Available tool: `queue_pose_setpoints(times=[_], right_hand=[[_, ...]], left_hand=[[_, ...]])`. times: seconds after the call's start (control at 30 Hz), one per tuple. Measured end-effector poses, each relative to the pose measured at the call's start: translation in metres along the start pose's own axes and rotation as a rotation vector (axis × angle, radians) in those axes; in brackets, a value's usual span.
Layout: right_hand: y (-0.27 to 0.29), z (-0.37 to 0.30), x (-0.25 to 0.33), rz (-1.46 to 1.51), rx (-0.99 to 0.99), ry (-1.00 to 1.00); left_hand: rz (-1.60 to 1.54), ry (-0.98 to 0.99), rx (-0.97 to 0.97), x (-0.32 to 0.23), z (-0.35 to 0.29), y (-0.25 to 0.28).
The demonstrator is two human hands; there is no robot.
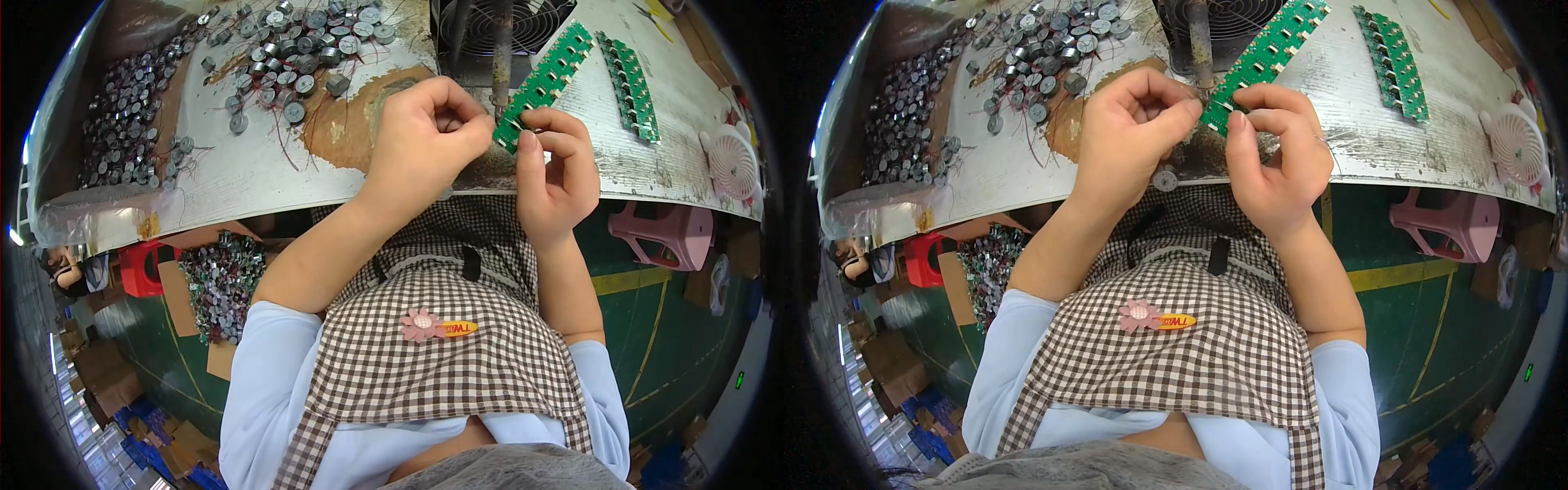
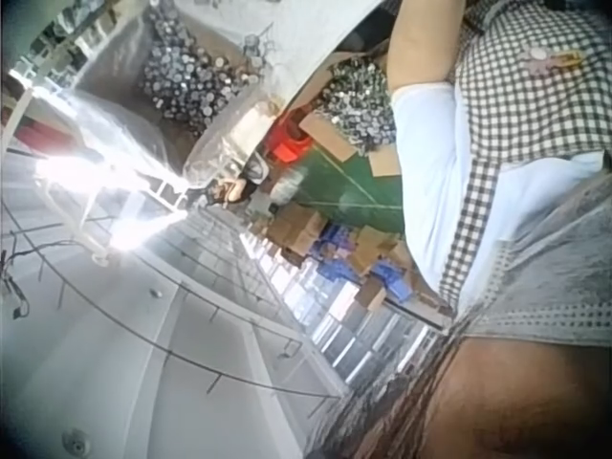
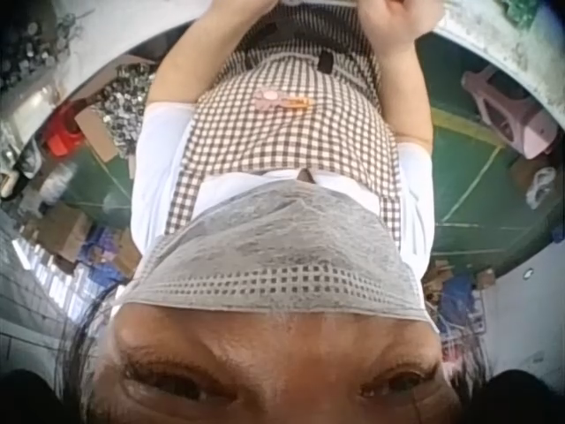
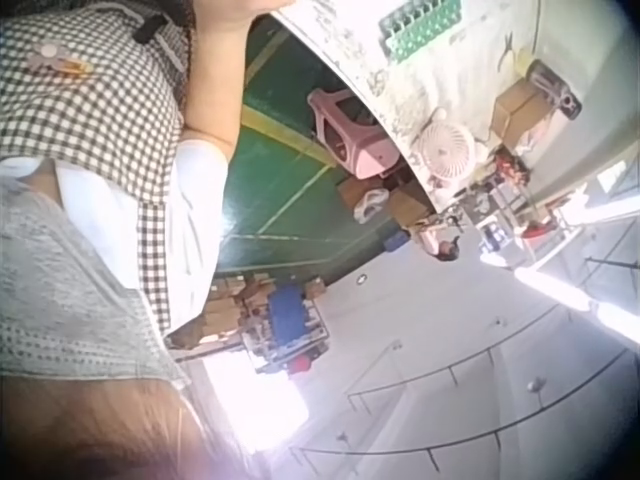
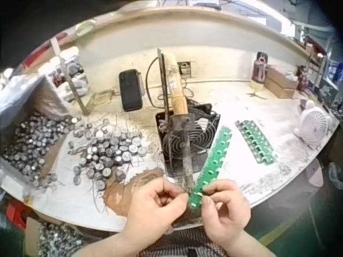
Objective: The person solders wires from small motors onto a printed circuit board using a soldering iron and solder wire.
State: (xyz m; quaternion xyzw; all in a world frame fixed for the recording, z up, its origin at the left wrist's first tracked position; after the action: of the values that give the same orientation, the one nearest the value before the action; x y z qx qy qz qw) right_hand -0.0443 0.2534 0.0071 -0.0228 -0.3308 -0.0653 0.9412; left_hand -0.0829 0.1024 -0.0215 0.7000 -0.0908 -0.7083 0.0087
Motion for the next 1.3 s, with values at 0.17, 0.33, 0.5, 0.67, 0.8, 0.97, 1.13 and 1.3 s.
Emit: queue_pose_setpoints(times=[0.17, 0.33, 0.5, 0.67, 0.8, 0.97, 1.13, 1.3], right_hand=[[0.0, -0.01, 0.0, 0.029, 0.002, 0.012], [0.007, -0.02, -0.012, 0.247, -0.078, -0.298], [0.015, -0.017, -0.027, 0.399, -0.069, -0.382], [0.023, -0.02, -0.024, 0.28, -0.099, -0.323], [0.012, -0.021, -0.038, 0.29, -0.091, -0.372], [0.005, -0.016, -0.032, 0.348, -0.072, -0.347], [0.021, -0.022, -0.027, 0.252, -0.105, -0.349], [0.015, -0.023, -0.028, 0.308, -0.065, -0.35]], left_hand=[[0.111, -0.063, -0.035, 0.002, -0.005, 0.0], [0.15, -0.059, 0.033, 0.008, -0.013, -0.003], [0.286, -0.252, 0.031, -0.01, -0.014, 0.005], [0.538, -0.556, -0.527, -0.048, -0.012, 0.099], [1.156, -0.211, -0.52, -0.026, -0.028, 0.126], [1.403, -0.262, -0.484, -0.001, -0.022, 0.124], [1.215, -0.512, -0.614, -0.02, -0.015, 0.111], [1.132, -0.746, -0.864, -0.046, -0.025, 0.122]])
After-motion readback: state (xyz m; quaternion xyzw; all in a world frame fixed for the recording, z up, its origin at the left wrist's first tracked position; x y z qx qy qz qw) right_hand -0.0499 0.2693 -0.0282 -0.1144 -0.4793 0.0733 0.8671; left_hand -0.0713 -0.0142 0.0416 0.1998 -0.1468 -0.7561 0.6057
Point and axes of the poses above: each hand's wrist, its own z-axis towards the middle knuckle, its own y-axis out of the back of the hand, x = y × z, the point moved 8 cm from there along z, towards the middle knuckle, and after that the axes turned 15 degrees about z, right-handed, at the moved point
